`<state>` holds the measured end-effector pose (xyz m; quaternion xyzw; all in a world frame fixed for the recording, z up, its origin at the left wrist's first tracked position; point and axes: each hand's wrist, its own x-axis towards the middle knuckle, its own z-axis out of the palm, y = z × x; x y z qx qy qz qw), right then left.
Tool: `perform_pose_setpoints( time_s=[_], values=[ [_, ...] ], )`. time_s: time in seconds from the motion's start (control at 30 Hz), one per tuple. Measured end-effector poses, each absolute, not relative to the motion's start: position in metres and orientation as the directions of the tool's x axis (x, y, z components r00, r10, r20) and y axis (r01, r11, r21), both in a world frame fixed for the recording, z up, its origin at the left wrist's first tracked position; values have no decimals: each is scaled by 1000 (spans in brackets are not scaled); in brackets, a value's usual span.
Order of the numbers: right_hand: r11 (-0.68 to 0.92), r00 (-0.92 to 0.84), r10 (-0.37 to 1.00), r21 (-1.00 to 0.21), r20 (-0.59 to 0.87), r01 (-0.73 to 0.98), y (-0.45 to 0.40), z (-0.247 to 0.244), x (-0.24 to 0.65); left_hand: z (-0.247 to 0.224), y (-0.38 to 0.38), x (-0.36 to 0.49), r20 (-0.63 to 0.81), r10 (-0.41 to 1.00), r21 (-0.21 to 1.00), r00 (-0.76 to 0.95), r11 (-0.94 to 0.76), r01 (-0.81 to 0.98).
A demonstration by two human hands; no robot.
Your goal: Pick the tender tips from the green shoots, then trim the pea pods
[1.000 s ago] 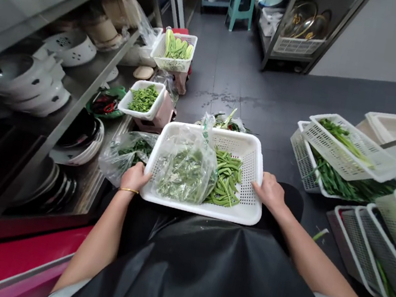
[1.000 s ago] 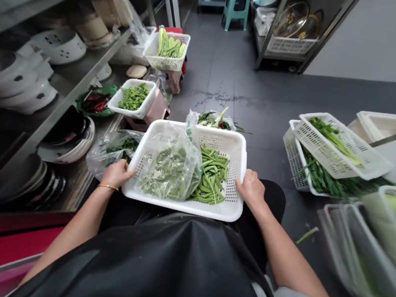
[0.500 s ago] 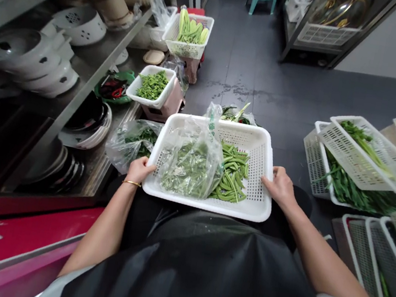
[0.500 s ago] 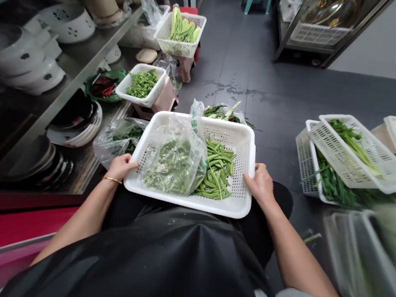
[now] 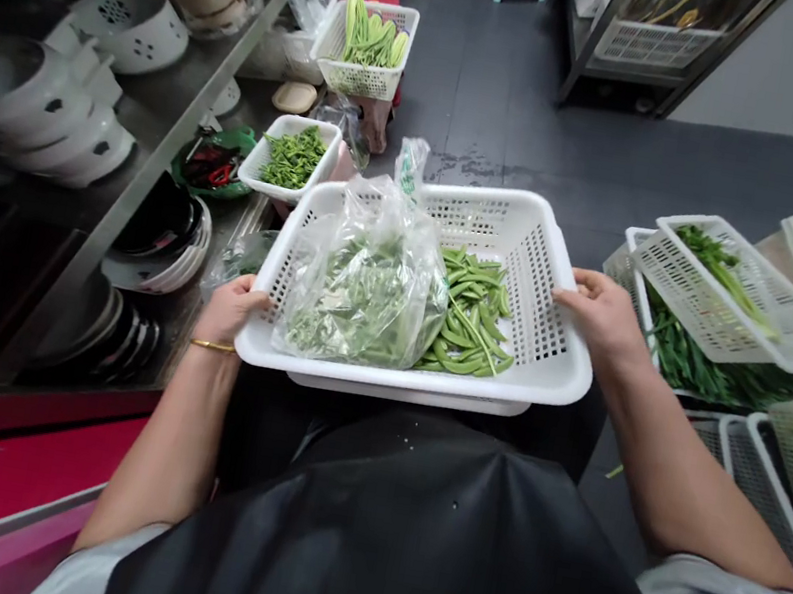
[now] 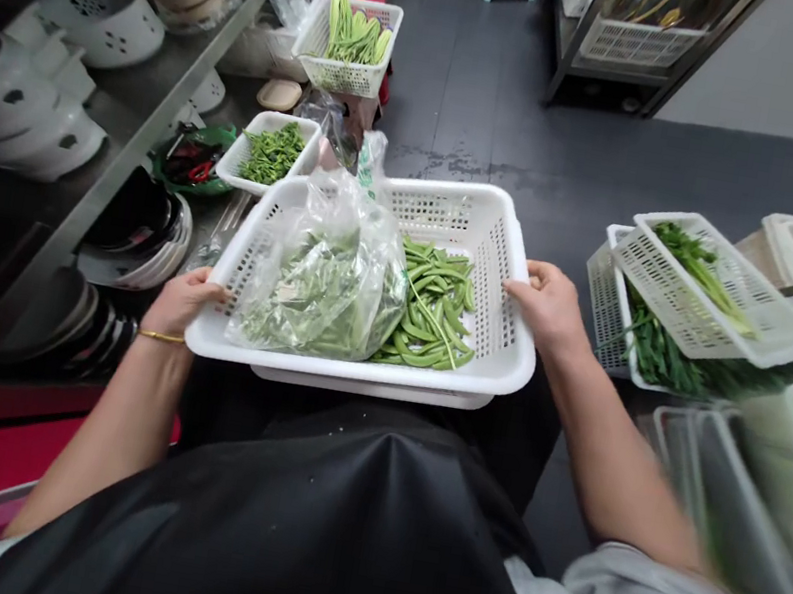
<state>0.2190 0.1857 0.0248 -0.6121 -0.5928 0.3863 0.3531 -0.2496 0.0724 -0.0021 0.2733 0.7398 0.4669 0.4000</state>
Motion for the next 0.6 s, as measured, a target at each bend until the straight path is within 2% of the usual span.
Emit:
perform_pose_setpoints(
  time_s=[0.1,0.23,0.33,0.6],
  values=[
    [-8,-12,1000,-935,-13,354,174,45,212,11,56,-247,-209,779,963,-592,268,12],
    [75,-40,997,-916,65,394,147,48,206,22,18,-245,-103,729,993,-676,115,-28],
    [100,-106,992,-921,64,378,136,42,199,31,-13,-250,-125,686,988,-717,155,-23],
    [128,-237,971,-908,33,398,136,32,133,30,-69,-298,-315,575,898,-755,439,-41]
  ],
)
